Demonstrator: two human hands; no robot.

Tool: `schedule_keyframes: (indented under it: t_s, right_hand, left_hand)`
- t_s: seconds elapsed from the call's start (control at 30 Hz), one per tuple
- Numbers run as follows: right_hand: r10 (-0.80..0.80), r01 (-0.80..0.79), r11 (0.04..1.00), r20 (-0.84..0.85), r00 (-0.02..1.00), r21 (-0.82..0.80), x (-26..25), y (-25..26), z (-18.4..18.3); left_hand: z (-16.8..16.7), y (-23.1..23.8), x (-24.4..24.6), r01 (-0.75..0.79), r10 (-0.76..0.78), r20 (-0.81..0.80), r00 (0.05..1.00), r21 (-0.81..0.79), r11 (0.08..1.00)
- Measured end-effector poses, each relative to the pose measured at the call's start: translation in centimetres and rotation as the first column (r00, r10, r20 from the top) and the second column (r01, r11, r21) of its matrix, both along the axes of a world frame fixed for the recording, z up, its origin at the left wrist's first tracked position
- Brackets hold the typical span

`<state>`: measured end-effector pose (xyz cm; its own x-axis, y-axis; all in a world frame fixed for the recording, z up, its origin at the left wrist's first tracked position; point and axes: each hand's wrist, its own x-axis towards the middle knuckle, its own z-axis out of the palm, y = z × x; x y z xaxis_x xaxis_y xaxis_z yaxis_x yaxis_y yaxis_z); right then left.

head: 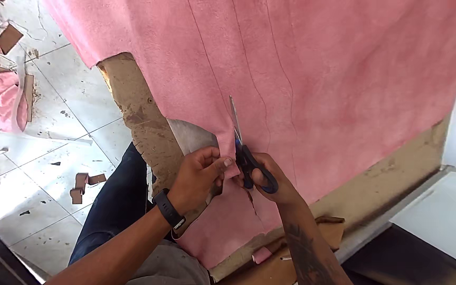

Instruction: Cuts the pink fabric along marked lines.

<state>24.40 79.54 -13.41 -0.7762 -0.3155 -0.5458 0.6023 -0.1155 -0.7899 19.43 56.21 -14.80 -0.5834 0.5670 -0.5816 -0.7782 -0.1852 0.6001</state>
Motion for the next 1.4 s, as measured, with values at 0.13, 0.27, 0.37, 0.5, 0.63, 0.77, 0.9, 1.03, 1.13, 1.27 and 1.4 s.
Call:
schedule_keyframes:
  t_s: [0.13, 0.27, 0.37, 0.5, 0.63, 0.77, 0.9, 1.03, 1.13, 1.27, 1.4]
  right_hand:
    - [0.013, -0.013, 1.000, 0.004, 1.000, -0.014, -0.9, -0.1, 0.3]
    - [-0.017, 0.017, 1.000, 0.023, 1.000, -0.006, -1.1, -0.5, 0.3]
    - [-0.024, 0.024, 1.000, 0.036, 0.999, 0.019, -1.3, -0.5, 0.3]
    - [-0.011, 0.008, 0.999, 0.055, 0.998, 0.042, -1.7, -0.2, 0.3]
    - [0.004, -0.007, 0.999, 0.055, 0.998, 0.054, -2.2, 0.1, 0.6]
    - [0.014, -0.018, 0.998, 0.072, 0.997, 0.055, -2.3, 0.2, 0.9]
    - [0.007, -0.010, 0.999, 0.066, 0.998, 0.044, -2.5, 0.3, 0.9]
    - [-0.014, 0.015, 1.000, 0.042, 0.999, -0.018, -4.1, -0.3, 0.4]
    - [-0.002, 0.002, 0.999, 0.007, 1.000, -0.032, -6.2, -0.8, 0.1]
    - [0.064, -0.065, 0.997, -0.029, 0.998, -0.038, -7.7, -0.4, 0.4]
    - [0.118, -0.119, 0.993, -0.028, 0.993, -0.017, -8.2, -0.3, 0.9]
  left_hand:
    - [0.0, -0.3, -0.1, 0.001, -0.001, -0.014, 1.000, 0.027, 1.000]
    - [0.0, -0.3, -0.1, 0.020, -0.019, -0.008, 1.000, 0.043, 0.999]
    - [-0.1, -0.6, 0.1, 0.028, -0.028, 0.007, 1.000, 0.035, 0.999]
    - [-0.3, -1.0, -0.3, 0.069, -0.069, -0.022, 0.997, 0.002, 0.998]
    - [0.6, -1.0, -2.4, 0.032, -0.033, 0.038, 0.999, 0.027, 0.999]
    - [1.3, 1.1, -5.6, -0.261, 0.242, 0.203, 0.949, 0.069, 0.963]
    - [1.9, 2.6, -7.1, -0.418, 0.415, 0.231, 0.880, -0.039, 0.907]
    - [1.5, 1.7, -6.8, -0.420, 0.415, 0.213, 0.885, -0.021, 0.907]
    - [1.6, 1.3, -6.8, -0.412, 0.410, 0.170, 0.896, -0.026, 0.911]
    - [1.7, 1.2, -6.9, -0.400, 0.401, 0.167, 0.901, -0.041, 0.916]
    - [1.9, 1.0, -7.0, -0.394, 0.390, 0.167, 0.906, -0.006, 0.919]
